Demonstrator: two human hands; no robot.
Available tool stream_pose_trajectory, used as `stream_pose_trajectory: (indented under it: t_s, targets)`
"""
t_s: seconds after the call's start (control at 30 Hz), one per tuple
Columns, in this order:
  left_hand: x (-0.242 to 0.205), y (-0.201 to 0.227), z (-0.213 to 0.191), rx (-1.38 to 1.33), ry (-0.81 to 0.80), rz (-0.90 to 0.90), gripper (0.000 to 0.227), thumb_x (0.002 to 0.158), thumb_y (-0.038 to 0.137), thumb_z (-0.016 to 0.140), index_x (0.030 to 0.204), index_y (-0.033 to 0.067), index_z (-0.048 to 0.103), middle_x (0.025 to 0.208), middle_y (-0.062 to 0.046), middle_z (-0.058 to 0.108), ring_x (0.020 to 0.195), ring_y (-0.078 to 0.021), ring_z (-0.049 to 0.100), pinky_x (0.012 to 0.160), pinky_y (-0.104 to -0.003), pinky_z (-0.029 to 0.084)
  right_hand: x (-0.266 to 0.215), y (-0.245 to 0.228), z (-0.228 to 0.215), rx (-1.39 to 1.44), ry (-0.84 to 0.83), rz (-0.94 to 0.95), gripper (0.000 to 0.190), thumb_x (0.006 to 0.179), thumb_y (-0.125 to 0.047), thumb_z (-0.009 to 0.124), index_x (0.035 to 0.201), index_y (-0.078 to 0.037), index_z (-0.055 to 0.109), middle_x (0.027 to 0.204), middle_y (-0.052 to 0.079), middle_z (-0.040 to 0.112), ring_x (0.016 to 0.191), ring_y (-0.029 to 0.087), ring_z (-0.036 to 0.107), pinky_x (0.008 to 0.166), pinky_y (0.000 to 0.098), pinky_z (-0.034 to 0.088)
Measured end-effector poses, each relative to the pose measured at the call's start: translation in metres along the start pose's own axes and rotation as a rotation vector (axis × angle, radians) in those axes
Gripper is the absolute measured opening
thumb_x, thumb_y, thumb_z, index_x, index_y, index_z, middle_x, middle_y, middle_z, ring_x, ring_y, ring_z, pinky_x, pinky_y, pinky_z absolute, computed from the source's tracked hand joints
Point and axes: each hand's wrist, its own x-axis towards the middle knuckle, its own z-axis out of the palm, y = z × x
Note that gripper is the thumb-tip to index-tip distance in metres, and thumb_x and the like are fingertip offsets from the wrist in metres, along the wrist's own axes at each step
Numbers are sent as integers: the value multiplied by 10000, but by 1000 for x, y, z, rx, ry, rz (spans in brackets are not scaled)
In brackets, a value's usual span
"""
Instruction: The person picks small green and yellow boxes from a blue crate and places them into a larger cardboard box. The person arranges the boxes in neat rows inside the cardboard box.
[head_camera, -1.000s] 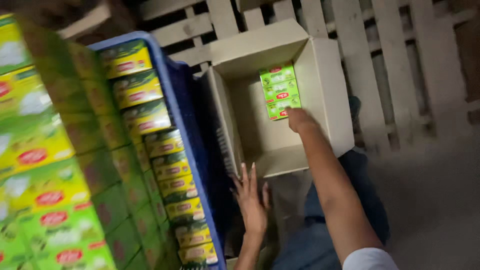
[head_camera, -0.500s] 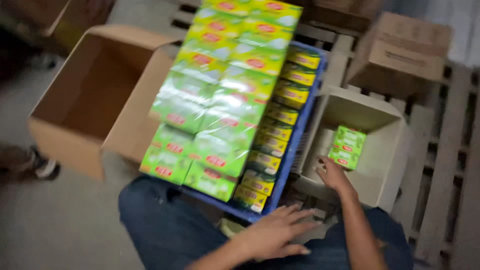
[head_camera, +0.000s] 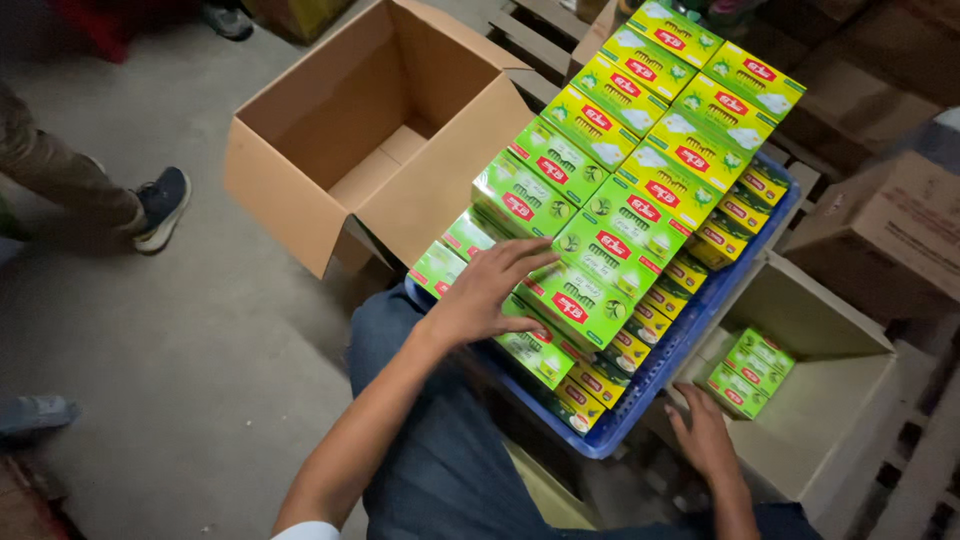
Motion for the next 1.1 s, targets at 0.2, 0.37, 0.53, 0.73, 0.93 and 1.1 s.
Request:
stream_pose_trajectory:
  t_s: [0.2, 0.37, 0.53, 0.73, 0.93, 1.1]
  targets:
    - [-19, -9, 41, 385, -34, -111, 1083, 952, 762, 675, 1799, 261, 225, 1875, 2, 253, 1668, -288, 416, 1184, -486, 387, -22, 26, 7, -26, 66, -53, 488, 1019, -315, 678, 1462, -112, 665, 1495, 123, 703, 1412, 319, 634, 1236, 449, 453]
    - [-17, -18, 45, 139, 35, -21, 962, 979, 574, 759, 1744, 169, 340, 1811, -95, 368, 1630, -332, 468, 1210, -494, 408, -30, 30, 11, -9, 43, 58, 497, 1028, -332, 676, 1483, -132, 665, 1497, 124, 700, 1409, 313, 640, 1222, 425, 467]
    - [-16, -9, 36, -408, 57, -127, 1005, 868, 36, 870, 1727, 159, 363, 1800, -122, 374, 1657, -361, 411, 1330, -542, 361, -34, 30, 23, 35, 30, 63, 505, 1048, -338, 649, 1503, -118, 650, 1519, 126, 669, 1407, 311, 634, 1197, 439, 488]
    - [-11, 3, 18, -524, 133, -259, 737, 876, 72, 897, 1526, 250, 600, 1579, -68, 569, 1504, -252, 559, 982, -313, 594, -38, 30, 29, 220, -137, 363, 606, 1003, -398, 718, 1524, -93, 661, 1546, 112, 720, 1384, 268, 705, 1141, 397, 538]
    - [3, 26, 15, -503, 107, -256, 769, 795, 385, 997, 1460, 304, 620, 1539, -42, 537, 1441, -252, 596, 957, -405, 609, -42, -10, -20, 398, -191, 505, 583, 988, -417, 741, 1508, -158, 692, 1471, 61, 781, 1233, 217, 751, 1059, 368, 564]
    - [36, 77, 25, -505, 144, -183, 869, 637, 283, 1079, 1423, 204, 717, 1387, -40, 664, 1228, -261, 670, 1027, -437, 638, -46, -108, -132, 423, -55, 360, 567, 1051, -133, 631, 1616, -101, 595, 1511, 362, 651, 1413, 580, 598, 1181, 668, 508]
